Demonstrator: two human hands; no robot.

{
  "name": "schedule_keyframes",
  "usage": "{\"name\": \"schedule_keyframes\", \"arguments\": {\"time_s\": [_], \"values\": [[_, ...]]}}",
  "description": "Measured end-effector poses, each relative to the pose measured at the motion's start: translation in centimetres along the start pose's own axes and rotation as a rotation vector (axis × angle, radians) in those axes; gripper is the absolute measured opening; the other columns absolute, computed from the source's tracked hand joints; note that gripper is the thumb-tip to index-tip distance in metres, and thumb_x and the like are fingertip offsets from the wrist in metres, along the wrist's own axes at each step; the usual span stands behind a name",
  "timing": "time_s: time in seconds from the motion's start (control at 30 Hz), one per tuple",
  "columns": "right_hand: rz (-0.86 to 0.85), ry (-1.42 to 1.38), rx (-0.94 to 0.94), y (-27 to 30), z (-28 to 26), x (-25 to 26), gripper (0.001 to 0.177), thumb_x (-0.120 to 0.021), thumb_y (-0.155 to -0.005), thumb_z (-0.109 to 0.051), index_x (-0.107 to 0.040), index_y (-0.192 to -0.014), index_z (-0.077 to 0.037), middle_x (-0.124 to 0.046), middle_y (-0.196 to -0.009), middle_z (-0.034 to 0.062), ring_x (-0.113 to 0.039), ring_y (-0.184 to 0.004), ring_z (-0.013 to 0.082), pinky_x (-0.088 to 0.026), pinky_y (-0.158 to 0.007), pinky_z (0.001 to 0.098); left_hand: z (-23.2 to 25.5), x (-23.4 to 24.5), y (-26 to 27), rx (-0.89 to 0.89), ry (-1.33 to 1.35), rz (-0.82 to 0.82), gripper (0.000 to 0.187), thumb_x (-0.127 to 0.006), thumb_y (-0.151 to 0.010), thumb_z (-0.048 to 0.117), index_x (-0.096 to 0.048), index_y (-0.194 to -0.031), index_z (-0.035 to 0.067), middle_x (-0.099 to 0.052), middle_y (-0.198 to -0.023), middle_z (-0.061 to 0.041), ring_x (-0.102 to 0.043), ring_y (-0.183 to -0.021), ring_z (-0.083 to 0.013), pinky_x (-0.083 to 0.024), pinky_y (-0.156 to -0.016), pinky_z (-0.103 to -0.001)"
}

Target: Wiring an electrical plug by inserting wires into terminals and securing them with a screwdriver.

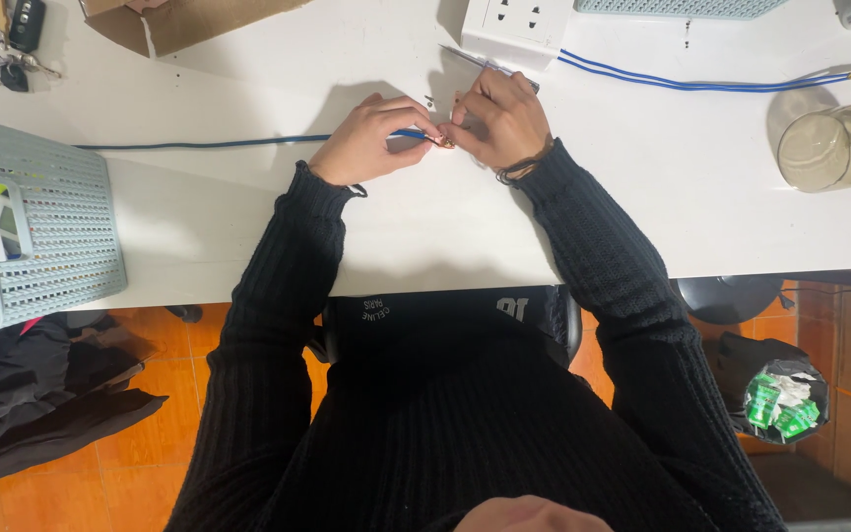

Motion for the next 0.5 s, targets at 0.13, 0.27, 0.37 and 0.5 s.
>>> {"name": "schedule_keyframes", "arguments": {"time_s": [0.13, 0.27, 0.37, 0.5], "values": [[-0.033, -0.100, -0.007, -0.15, -0.21, 0.37, 0.014, -0.094, -0.110, -0.029, -0.087, -0.110, -0.017, -0.058, -0.101, 0.0012, -0.061, -0.091, 0.0218, -0.046, -0.085, 0.0399, -0.07, -0.05, 0.00, 0.000, 0.003, 0.006, 0.012, -0.080, -0.112, 0.012, -0.082, -0.121, 0.019, -0.078, -0.121, 0.007, -0.073, -0.119, -0.0159, -0.045, -0.111, -0.040], [0.016, -0.057, -0.026, -0.09, -0.02, 0.22, 0.028, -0.099, -0.107, -0.038, -0.082, -0.099, -0.019, -0.057, -0.099, 0.0001, -0.060, -0.086, 0.0202, -0.044, -0.080, 0.0377, -0.13, -0.06, 0.03, -0.002, 0.004, 0.003, 0.012, -0.081, -0.112, 0.013, -0.082, -0.123, 0.019, -0.078, -0.120, 0.007, -0.072, -0.115, -0.0158, -0.045, -0.109, -0.041], [-0.060, -0.100, -0.005, -0.20, -0.21, 0.54, 0.004, -0.088, -0.111, -0.025, -0.088, -0.110, -0.021, -0.061, -0.101, -0.0005, -0.064, -0.097, 0.0217, -0.043, -0.083, 0.0414, -0.05, -0.09, -0.02, -0.030, 0.001, 0.028, 0.013, -0.081, -0.110, 0.009, -0.082, -0.119, 0.018, -0.079, -0.119, 0.007, -0.074, -0.116, -0.0157, -0.046, -0.108, -0.039], [0.005, -0.049, -0.001, -0.12, 0.01, 0.27, 0.024, -0.098, -0.107, -0.032, -0.081, -0.099, -0.017, -0.059, -0.098, 0.0005, -0.062, -0.087, 0.0218, -0.045, -0.080, 0.0384, 0.08, -0.01, -0.02, -0.024, 0.010, 0.019, 0.012, -0.081, -0.111, 0.011, -0.082, -0.121, 0.019, -0.078, -0.120, 0.007, -0.073, -0.117, -0.0163, -0.046, -0.110, -0.041]]}}
Point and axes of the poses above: each hand's wrist, its own y-axis away from the middle knuckle, its own x-axis out of the back of the hand, z = x × y, the point moved 1 cm from there along -y, towards the middle knuckle
